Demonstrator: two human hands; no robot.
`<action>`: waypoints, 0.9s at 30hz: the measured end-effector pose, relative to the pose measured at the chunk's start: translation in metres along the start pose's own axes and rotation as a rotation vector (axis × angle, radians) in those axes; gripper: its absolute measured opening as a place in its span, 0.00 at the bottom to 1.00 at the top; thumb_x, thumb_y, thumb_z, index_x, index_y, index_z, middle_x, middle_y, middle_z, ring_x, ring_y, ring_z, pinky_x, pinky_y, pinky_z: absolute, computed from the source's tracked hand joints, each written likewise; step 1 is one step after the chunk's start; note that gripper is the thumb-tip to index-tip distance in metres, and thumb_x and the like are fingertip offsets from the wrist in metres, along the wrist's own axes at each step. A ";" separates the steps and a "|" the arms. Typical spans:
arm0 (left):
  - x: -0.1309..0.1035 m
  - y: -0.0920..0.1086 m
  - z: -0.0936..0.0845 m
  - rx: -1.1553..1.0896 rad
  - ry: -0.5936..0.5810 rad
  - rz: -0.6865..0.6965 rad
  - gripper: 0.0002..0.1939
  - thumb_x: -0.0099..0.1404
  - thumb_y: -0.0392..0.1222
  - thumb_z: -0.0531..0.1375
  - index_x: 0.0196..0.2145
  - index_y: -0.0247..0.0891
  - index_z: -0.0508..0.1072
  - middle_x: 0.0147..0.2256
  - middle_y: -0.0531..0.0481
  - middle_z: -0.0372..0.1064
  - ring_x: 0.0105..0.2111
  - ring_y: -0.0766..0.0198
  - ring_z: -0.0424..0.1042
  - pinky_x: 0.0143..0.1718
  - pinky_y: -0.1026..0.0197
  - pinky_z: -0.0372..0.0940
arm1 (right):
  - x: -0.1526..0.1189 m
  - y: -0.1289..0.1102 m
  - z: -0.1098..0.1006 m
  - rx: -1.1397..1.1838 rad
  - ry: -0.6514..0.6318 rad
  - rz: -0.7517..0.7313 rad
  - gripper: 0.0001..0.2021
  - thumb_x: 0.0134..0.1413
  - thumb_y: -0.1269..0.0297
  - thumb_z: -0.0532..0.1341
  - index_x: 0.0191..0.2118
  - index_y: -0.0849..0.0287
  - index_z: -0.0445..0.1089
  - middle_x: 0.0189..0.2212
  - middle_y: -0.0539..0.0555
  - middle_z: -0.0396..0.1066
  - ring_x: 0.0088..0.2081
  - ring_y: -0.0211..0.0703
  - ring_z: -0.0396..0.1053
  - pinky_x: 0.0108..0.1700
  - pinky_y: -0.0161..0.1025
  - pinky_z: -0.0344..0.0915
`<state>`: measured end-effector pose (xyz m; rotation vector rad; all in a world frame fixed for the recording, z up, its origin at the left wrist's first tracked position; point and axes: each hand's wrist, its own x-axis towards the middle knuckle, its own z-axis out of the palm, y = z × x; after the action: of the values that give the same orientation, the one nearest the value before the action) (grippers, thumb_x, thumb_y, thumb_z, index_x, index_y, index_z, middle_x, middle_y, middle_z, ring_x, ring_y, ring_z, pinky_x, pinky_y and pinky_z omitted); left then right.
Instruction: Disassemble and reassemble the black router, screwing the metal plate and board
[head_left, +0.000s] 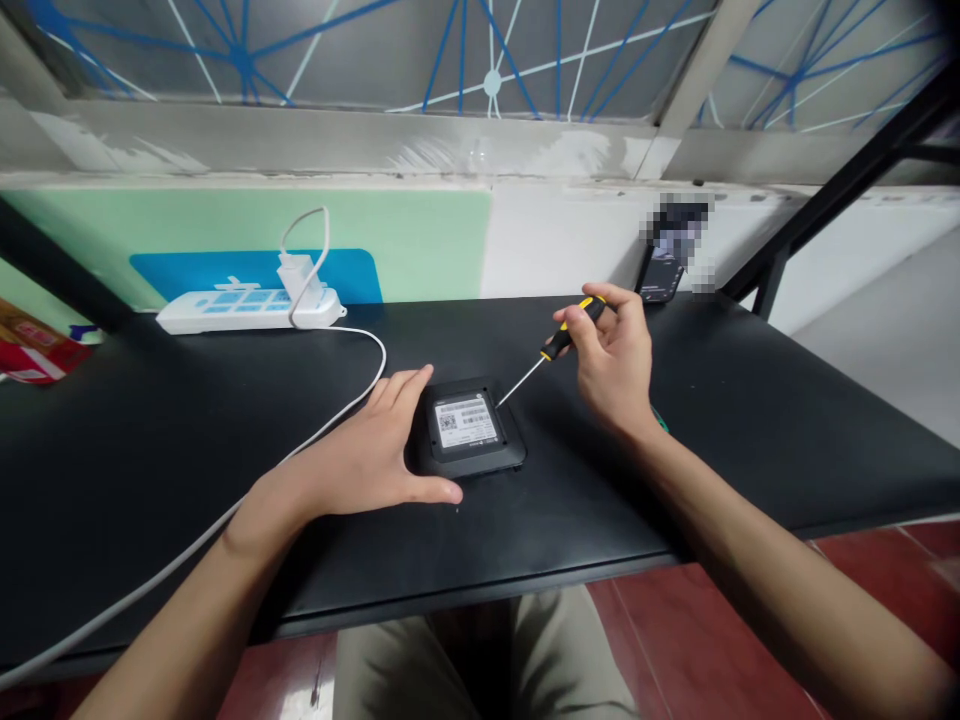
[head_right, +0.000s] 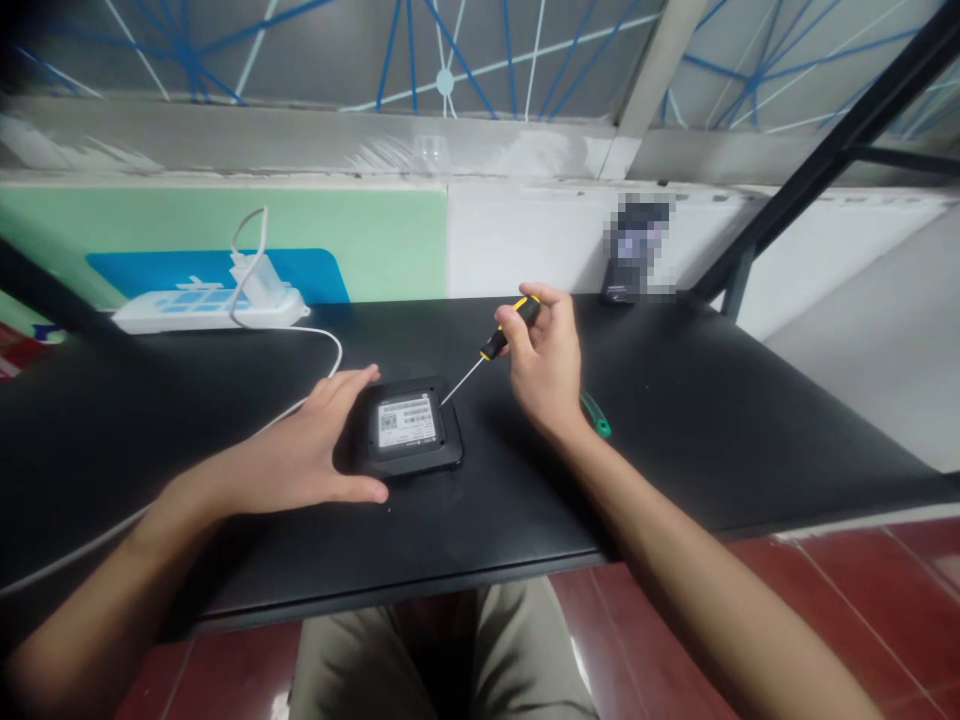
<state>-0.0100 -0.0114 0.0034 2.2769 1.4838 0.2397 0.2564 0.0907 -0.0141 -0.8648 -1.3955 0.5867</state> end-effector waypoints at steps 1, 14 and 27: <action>0.000 0.000 0.001 -0.010 -0.005 0.004 0.61 0.55 0.72 0.64 0.71 0.35 0.41 0.70 0.32 0.41 0.70 0.34 0.43 0.67 0.34 0.48 | 0.004 0.004 -0.002 -0.006 0.023 -0.007 0.19 0.56 0.49 0.66 0.47 0.50 0.63 0.31 0.49 0.73 0.32 0.42 0.76 0.28 0.40 0.75; 0.005 0.010 0.013 0.045 0.090 0.138 0.49 0.59 0.66 0.65 0.68 0.36 0.55 0.65 0.36 0.54 0.64 0.39 0.56 0.65 0.40 0.57 | 0.008 0.007 -0.005 -0.009 0.033 -0.132 0.18 0.61 0.49 0.62 0.52 0.47 0.61 0.35 0.50 0.69 0.31 0.41 0.73 0.31 0.43 0.74; 0.005 0.021 0.016 0.053 0.087 0.147 0.48 0.60 0.64 0.65 0.68 0.37 0.54 0.66 0.37 0.53 0.66 0.40 0.55 0.67 0.40 0.55 | 0.002 -0.003 -0.005 -0.162 0.056 -0.200 0.17 0.63 0.54 0.61 0.55 0.49 0.63 0.35 0.51 0.68 0.33 0.43 0.71 0.34 0.45 0.74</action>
<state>0.0152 -0.0183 -0.0029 2.4502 1.3807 0.3499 0.2615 0.0902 -0.0103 -0.8503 -1.4719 0.2975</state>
